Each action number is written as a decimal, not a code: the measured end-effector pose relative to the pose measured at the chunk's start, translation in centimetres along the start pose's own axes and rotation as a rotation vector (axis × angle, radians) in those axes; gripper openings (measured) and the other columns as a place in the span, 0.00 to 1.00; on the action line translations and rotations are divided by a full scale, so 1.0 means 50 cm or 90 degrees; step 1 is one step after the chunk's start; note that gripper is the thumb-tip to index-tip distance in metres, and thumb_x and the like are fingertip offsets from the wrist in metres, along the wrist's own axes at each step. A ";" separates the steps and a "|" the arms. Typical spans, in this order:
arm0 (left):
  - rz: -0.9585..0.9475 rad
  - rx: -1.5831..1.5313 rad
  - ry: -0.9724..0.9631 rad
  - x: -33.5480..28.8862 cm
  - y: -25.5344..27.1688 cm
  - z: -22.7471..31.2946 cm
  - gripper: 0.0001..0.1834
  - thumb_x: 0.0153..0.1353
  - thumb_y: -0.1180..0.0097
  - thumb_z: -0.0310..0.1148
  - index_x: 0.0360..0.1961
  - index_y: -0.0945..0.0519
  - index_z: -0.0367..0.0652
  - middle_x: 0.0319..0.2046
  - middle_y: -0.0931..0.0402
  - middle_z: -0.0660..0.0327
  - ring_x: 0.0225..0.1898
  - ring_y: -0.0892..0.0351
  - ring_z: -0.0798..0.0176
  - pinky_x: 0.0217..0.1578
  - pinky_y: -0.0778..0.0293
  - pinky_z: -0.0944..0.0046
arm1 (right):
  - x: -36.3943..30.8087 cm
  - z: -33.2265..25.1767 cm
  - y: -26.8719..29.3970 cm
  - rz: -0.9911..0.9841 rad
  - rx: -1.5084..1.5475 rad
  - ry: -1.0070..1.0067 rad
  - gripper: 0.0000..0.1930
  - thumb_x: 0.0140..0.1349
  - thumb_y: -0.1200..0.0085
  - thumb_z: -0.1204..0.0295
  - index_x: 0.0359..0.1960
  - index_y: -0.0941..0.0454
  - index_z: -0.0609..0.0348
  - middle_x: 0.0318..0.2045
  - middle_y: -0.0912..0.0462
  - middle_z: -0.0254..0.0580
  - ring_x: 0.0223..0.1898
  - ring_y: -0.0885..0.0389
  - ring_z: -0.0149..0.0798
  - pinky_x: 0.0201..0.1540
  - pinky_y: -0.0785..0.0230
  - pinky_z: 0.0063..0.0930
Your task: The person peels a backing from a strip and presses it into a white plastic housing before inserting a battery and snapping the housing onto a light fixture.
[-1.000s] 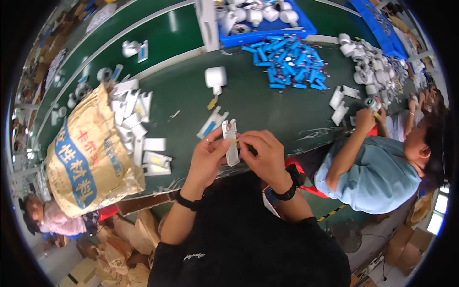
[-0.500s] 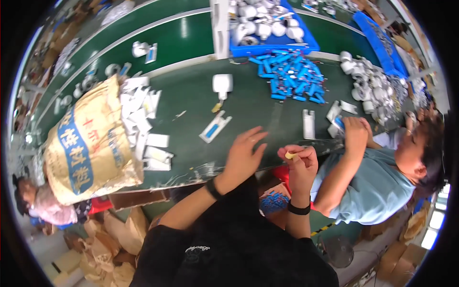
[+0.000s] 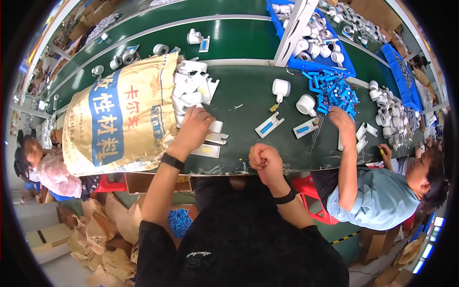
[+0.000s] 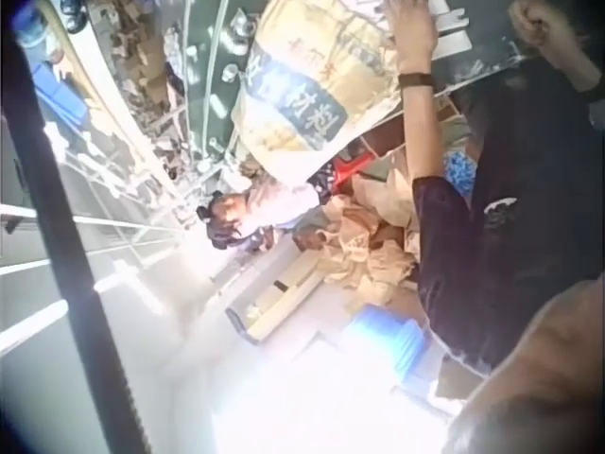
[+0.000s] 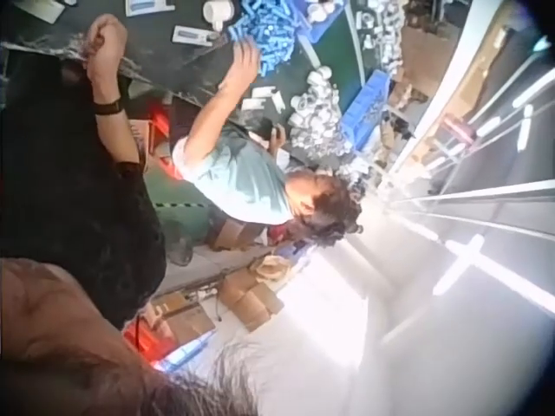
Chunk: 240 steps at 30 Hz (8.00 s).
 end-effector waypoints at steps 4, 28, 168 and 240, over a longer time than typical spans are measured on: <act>0.131 -0.029 -0.048 0.008 0.058 0.027 0.22 0.59 0.37 0.26 0.55 0.23 0.36 0.51 0.22 0.55 0.55 0.25 0.48 0.66 0.37 0.45 | 0.018 -0.021 -0.045 0.226 -0.257 0.017 0.11 0.68 0.53 0.75 0.28 0.22 0.65 0.16 0.43 0.21 0.17 0.46 0.20 0.21 0.57 0.19; -0.027 -1.207 0.254 -0.093 -0.026 0.215 0.32 0.71 0.44 0.36 0.74 0.38 0.46 0.58 0.22 0.53 0.54 0.18 0.51 0.54 0.21 0.55 | 0.043 -0.104 -0.054 -0.017 -0.487 -0.221 0.12 0.67 0.40 0.69 0.40 0.16 0.69 0.31 0.15 0.37 0.32 0.18 0.28 0.36 0.26 0.23; -0.087 -1.154 0.324 -0.100 0.027 0.213 0.28 0.69 0.43 0.28 0.69 0.32 0.41 0.54 0.21 0.45 0.49 0.16 0.45 0.52 0.18 0.41 | 0.078 -0.145 -0.044 -0.327 -0.896 0.223 0.14 0.62 0.40 0.57 0.35 0.16 0.55 0.29 0.20 0.41 0.34 0.18 0.50 0.36 0.28 0.43; -0.165 -0.861 0.139 0.272 -0.227 0.490 0.19 0.61 0.36 0.37 0.52 0.20 0.41 0.42 0.18 0.63 0.46 0.19 0.65 0.45 0.22 0.64 | -0.613 0.073 0.085 0.527 0.001 0.287 0.18 0.76 0.53 0.63 0.25 0.36 0.53 0.19 0.30 0.31 0.09 0.45 0.19 0.10 0.53 0.14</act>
Point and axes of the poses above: each hand's wrist, its own x-axis towards the middle knuckle, its own y-axis out of the back of the hand, z = x × y, the point moved 2 cm from there along x, towards the middle knuckle
